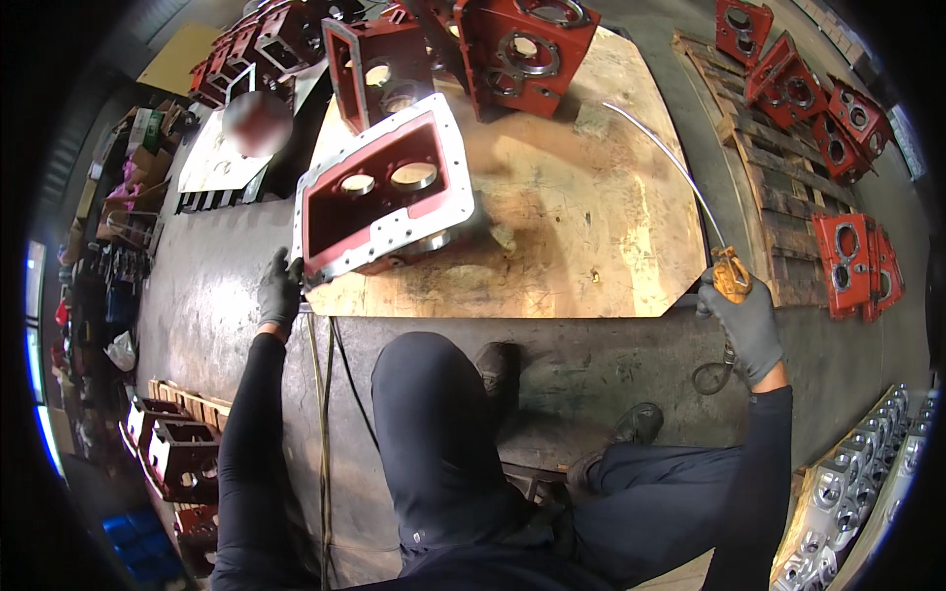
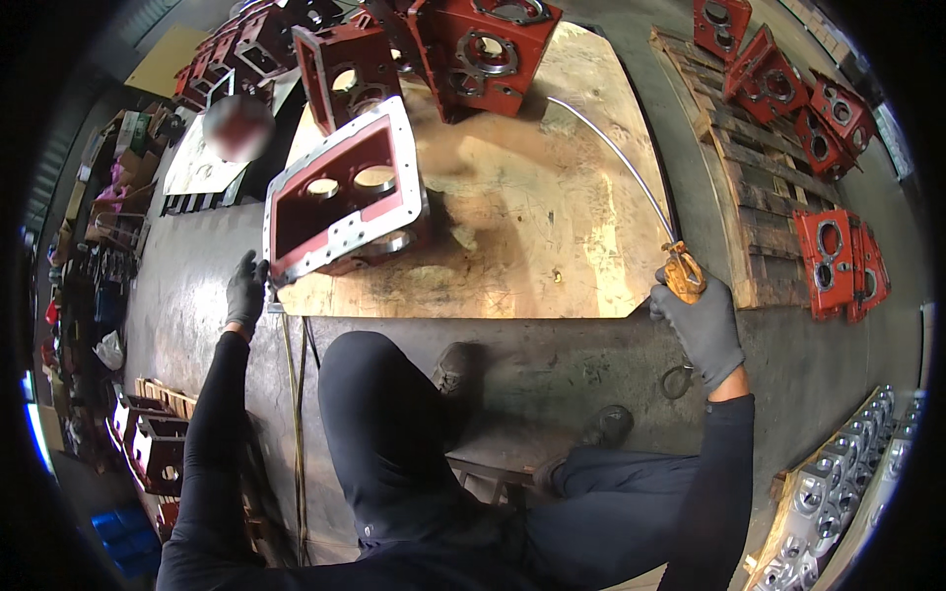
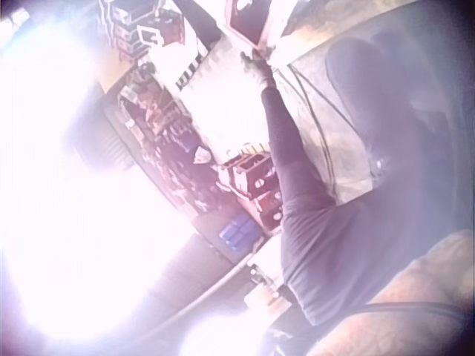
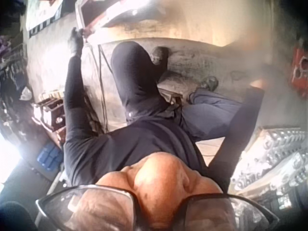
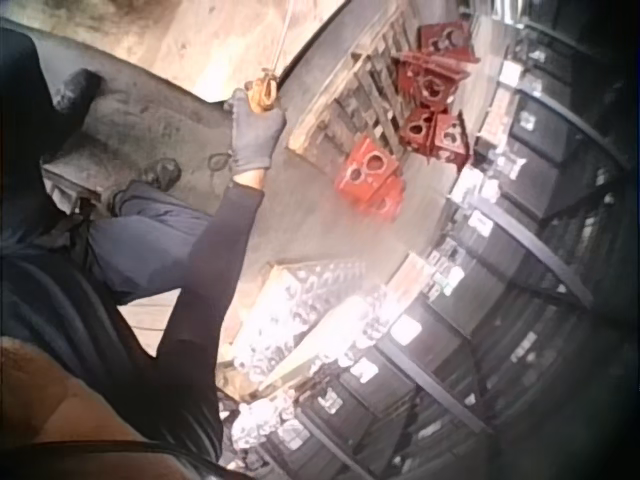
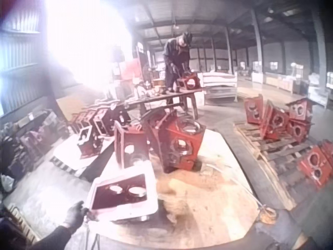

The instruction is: The person sits on the floor and uses a handheld air nozzle to blow dust and debris off a red metal part. They rotate the part to clean different sides and then place it on a wooden pallet with other similar parts.

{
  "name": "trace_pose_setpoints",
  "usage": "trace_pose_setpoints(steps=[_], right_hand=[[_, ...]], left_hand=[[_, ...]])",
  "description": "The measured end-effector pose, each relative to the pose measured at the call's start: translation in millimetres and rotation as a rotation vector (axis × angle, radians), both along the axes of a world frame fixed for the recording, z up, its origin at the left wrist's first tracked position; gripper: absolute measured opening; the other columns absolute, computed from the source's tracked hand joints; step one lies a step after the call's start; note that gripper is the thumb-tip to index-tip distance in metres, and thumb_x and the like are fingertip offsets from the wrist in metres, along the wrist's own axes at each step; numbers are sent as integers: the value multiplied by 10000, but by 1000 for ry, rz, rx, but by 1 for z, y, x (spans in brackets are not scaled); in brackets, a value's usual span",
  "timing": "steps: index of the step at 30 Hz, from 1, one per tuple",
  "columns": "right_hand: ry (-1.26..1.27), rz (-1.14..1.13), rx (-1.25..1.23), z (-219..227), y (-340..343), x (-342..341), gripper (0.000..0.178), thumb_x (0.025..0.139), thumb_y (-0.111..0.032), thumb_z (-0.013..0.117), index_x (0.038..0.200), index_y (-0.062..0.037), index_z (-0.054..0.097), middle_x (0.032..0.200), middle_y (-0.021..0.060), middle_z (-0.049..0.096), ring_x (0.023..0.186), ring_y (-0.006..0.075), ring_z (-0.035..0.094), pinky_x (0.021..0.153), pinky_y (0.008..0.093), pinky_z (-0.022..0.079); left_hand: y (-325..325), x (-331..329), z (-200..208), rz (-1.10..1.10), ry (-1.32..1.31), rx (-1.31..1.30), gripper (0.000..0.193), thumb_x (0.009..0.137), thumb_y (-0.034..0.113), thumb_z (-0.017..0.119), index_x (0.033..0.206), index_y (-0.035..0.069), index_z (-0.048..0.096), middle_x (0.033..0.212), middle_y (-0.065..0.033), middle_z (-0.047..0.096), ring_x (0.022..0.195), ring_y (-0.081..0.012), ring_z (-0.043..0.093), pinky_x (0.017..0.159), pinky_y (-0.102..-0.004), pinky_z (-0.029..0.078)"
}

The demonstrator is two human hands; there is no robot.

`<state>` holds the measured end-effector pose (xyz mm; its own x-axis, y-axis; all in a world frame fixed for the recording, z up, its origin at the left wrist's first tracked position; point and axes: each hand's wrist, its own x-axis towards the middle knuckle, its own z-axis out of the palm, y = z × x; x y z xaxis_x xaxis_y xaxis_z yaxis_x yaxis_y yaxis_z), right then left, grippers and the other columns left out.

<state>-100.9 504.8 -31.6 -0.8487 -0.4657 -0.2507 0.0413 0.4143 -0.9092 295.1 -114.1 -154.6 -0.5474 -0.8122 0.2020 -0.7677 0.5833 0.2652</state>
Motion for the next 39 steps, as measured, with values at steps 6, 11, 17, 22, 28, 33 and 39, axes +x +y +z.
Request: trace_pose_setpoints(steps=[6,11,17,22,28,33,39], right_hand=[[-18,33,-71,-5,-11,16,221,944,-66,722,1116,62,666,852,60,697,723,121,678,679,275,558],[-45,21,-101,-5,-4,16,173,962,-8,700,1108,64,643,870,78,681,742,149,691,690,319,609],[-54,6,-122,-6,-6,18,162,935,4,702,1067,79,645,845,58,666,683,131,645,655,309,563],[-55,7,-108,-5,-5,14,138,933,15,700,1045,62,636,858,55,661,680,128,638,653,299,556],[0,30,-85,-3,-2,8,159,930,-14,713,1056,47,637,838,32,662,691,113,638,660,292,553],[1,67,-59,-1,-5,10,174,928,-42,720,1071,28,649,830,29,669,699,102,638,665,289,549],[-5,8,-13,4,31,5,219,923,-87,722,1099,31,668,823,28,682,707,106,642,669,298,537]], left_hand=[[74,-46,28,-264,301,92,506,1002,257,736,1449,69,591,1291,-197,704,1146,-325,700,963,-420,558],[124,-107,56,-463,285,93,576,951,288,780,1436,54,577,1273,-191,675,1160,-370,671,977,-446,541],[122,-152,58,-600,141,-47,733,857,444,833,1427,80,551,1259,-187,651,1180,-409,629,994,-497,522],[132,-201,61,-624,81,68,686,895,489,804,1396,70,596,1288,-216,680,1215,-412,645,1009,-468,524],[158,-284,83,-396,-46,346,662,937,617,707,1079,-30,731,991,-235,765,1016,-392,743,898,-459,556],[124,-311,46,-148,-4,338,729,895,635,715,1052,-77,705,906,-243,766,899,-375,769,846,-466,571],[177,-325,50,-25,-119,461,702,940,487,681,1337,-53,469,1079,-269,742,955,-381,763,846,-468,577]])
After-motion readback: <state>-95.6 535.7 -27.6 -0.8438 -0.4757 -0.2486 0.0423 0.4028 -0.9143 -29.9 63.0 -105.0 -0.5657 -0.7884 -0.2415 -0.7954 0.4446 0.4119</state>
